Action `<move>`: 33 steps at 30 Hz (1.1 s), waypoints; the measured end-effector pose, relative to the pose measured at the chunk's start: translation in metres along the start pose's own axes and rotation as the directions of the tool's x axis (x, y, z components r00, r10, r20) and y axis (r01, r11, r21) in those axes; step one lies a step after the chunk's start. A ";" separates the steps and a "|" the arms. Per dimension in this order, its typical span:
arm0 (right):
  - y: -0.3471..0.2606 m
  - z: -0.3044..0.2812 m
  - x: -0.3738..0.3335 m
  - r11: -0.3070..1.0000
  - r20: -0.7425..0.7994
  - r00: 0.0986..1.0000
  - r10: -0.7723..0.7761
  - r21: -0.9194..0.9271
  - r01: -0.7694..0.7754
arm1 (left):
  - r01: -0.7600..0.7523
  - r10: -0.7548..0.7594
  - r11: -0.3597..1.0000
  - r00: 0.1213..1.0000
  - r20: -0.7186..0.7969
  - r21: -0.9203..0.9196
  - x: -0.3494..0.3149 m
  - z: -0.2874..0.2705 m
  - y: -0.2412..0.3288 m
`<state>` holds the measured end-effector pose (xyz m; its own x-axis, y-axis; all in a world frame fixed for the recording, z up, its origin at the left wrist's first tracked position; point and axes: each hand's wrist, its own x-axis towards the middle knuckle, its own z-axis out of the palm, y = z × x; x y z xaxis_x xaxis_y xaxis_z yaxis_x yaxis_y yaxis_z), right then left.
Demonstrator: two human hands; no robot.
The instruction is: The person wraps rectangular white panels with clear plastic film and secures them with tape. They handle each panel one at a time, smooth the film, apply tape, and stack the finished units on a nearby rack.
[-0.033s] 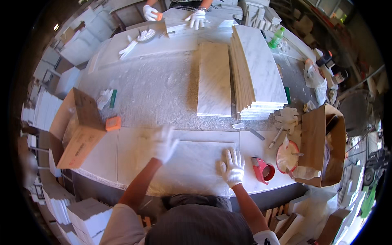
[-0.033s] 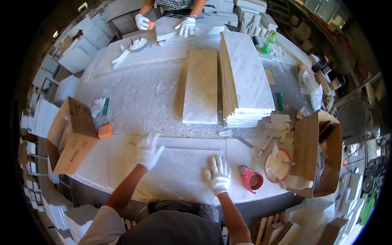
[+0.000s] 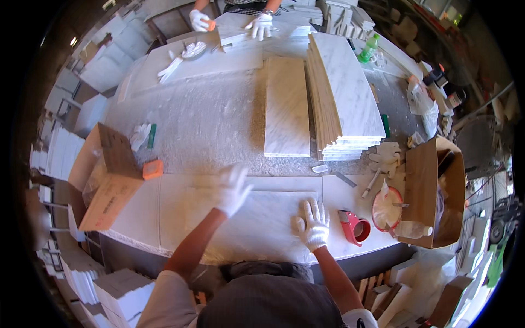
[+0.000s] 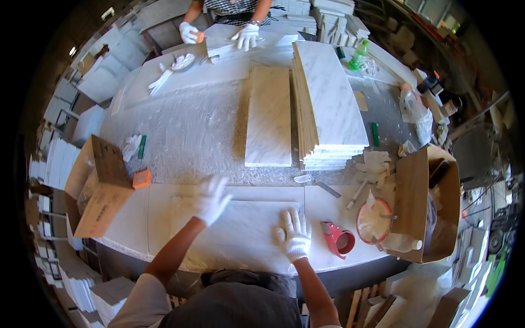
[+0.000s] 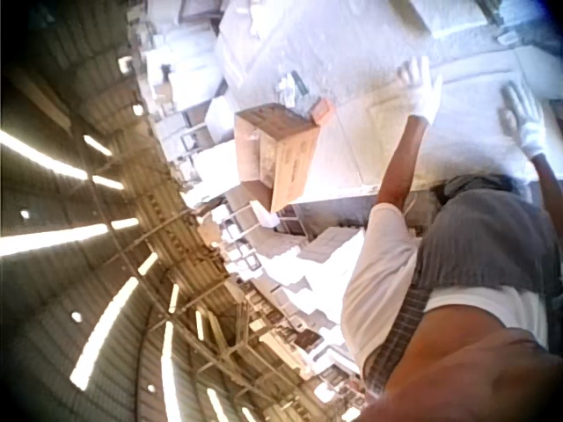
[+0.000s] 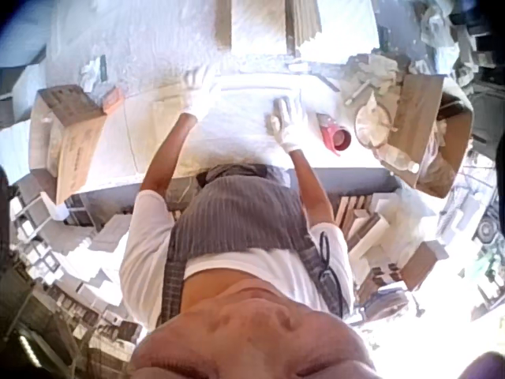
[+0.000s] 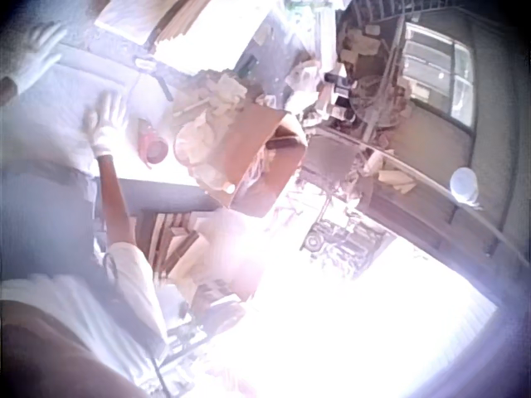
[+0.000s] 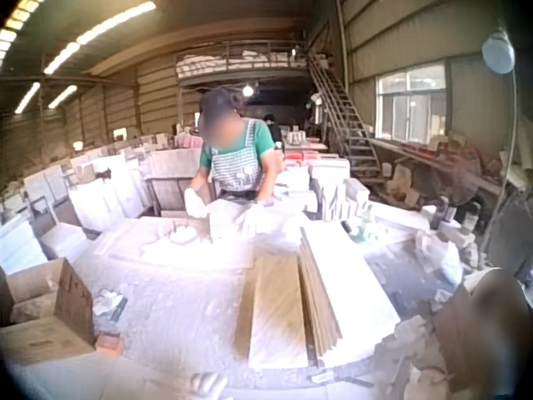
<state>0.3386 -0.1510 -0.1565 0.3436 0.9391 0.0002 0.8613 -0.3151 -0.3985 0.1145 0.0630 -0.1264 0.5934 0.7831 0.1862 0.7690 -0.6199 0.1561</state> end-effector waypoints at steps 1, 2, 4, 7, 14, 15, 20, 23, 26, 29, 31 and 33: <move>-0.002 -0.002 0.004 1.000 0.010 1.000 -0.007 0.013 0.007 | -0.122 0.122 0.993 0.992 0.030 -0.003 0.026 0.006 0.017; 0.000 0.000 0.004 1.000 -0.017 1.000 -0.009 0.021 0.009 | -0.247 0.248 0.969 0.967 0.055 -0.021 0.053 0.014 0.035; 0.000 0.001 0.003 1.000 -0.003 1.000 0.005 0.025 -0.005 | -0.450 0.450 0.893 0.893 -0.013 0.001 0.097 0.037 0.068; -0.001 -0.003 0.007 0.999 -0.043 0.999 -0.022 0.042 0.024 | -0.585 0.580 0.799 0.811 0.081 0.137 0.148 0.079 0.099; 0.006 -0.003 0.006 0.999 0.004 1.000 0.012 0.032 -0.012 | -0.632 0.605 0.769 0.767 0.213 0.093 0.187 0.065 0.122; 0.005 -0.007 0.009 0.999 0.038 0.999 0.019 0.030 -0.020 | -0.629 0.596 0.771 0.766 0.241 0.093 0.186 0.065 0.121; 0.003 -0.005 0.014 1.000 -0.028 0.999 -0.019 0.009 0.019 | -0.609 0.569 0.780 0.787 0.239 0.144 0.173 0.063 0.108; 0.003 -0.007 0.015 1.000 -0.025 0.999 -0.022 -0.003 0.022 | -0.523 0.523 0.850 0.817 0.244 -0.069 0.174 0.054 0.083; 0.001 -0.009 0.018 1.000 -0.004 1.000 -0.008 0.015 0.008 | -0.226 0.227 0.971 0.974 0.011 -0.076 0.195 0.052 0.047; 0.006 -0.004 0.015 1.000 0.003 1.000 0.021 0.014 -0.021 | 0.214 -0.213 0.977 0.976 0.052 0.000 0.258 0.035 0.017; 0.005 -0.005 0.016 1.000 0.010 1.000 0.009 0.019 -0.009 | 0.419 -0.376 0.857 0.906 0.193 -0.300 0.280 0.056 -0.019; 0.006 -0.004 0.018 0.999 0.003 1.000 -0.026 0.026 0.026 | 0.592 -0.391 0.530 0.806 0.445 -0.606 0.295 0.087 -0.064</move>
<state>0.3514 -0.1363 -0.1553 0.3198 0.9475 0.0077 0.8600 -0.2869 -0.4220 0.2606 0.3382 -0.1660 0.2827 0.8960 -0.3425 0.6153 0.1045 0.7814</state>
